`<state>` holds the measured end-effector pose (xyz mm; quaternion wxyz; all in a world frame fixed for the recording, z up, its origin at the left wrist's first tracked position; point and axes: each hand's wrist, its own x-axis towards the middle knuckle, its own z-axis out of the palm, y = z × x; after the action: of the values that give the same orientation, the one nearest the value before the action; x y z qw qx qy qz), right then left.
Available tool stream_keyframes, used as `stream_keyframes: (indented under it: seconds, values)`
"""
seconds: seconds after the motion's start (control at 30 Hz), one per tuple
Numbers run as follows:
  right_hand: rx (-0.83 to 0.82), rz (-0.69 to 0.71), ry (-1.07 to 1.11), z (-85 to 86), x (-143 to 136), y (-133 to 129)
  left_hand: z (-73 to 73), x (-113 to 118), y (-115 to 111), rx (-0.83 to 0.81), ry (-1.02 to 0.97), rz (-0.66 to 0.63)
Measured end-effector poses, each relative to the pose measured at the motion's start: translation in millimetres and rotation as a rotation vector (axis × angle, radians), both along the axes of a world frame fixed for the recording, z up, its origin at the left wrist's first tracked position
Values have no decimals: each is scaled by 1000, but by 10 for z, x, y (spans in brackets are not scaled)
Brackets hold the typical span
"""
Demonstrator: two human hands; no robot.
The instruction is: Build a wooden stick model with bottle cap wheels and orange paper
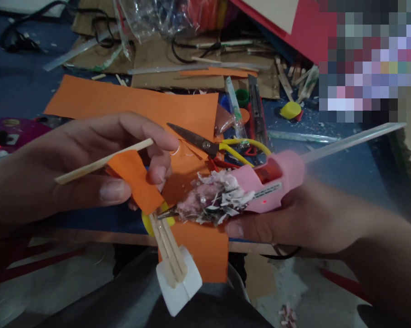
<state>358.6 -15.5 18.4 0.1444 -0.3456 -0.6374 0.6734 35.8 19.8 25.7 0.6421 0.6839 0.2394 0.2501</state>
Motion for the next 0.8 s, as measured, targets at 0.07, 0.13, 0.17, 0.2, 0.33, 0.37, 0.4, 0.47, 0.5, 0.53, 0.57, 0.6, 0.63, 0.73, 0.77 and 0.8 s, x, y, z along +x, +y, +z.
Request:
stream_keyframes:
  seconds: [0.07,0.13,0.17,0.2,0.33,0.37,0.4,0.47,0.5,0.53,0.57,0.6,0.63,0.73,0.77,0.8]
  values:
    - [5,-35,-11,-8,-5,-14,0,9,-16,-36,-17,-4]
    - [3,-24,-10,-20,4,-20,-6,11,-33,-49,-28,-8]
    - [0,-5,-7,-26,10,-19,-11,10,-40,-43,-25,-8]
    - [-5,14,-3,-31,17,-15,-16,7,-47,-29,-16,-5]
    - [-5,70,8,-27,38,12,-23,-9,-53,37,25,2]
    - [-1,73,10,-19,43,18,-20,-11,-50,44,27,-3]
    - [6,74,7,-10,48,23,-15,-13,-46,48,31,-10]
    - [24,65,-3,8,57,31,-8,-16,-34,55,39,-8]
    - [32,60,-4,15,61,36,-7,-17,-28,63,44,-7]
    - [37,63,-5,20,64,41,-8,-18,-21,72,50,-4]
    - [40,69,-5,23,65,46,-12,-19,-15,80,54,-3]
    - [45,80,3,23,66,50,-17,-19,-10,82,53,-3]
    - [44,88,10,21,67,54,-23,-19,-7,75,43,-2]
    - [29,95,31,2,66,56,-36,-11,-16,14,-14,8]
    - [22,90,37,-6,64,52,-37,-7,-23,-8,-33,7]
    - [14,88,41,-14,62,48,-36,-2,-31,-26,-48,2]
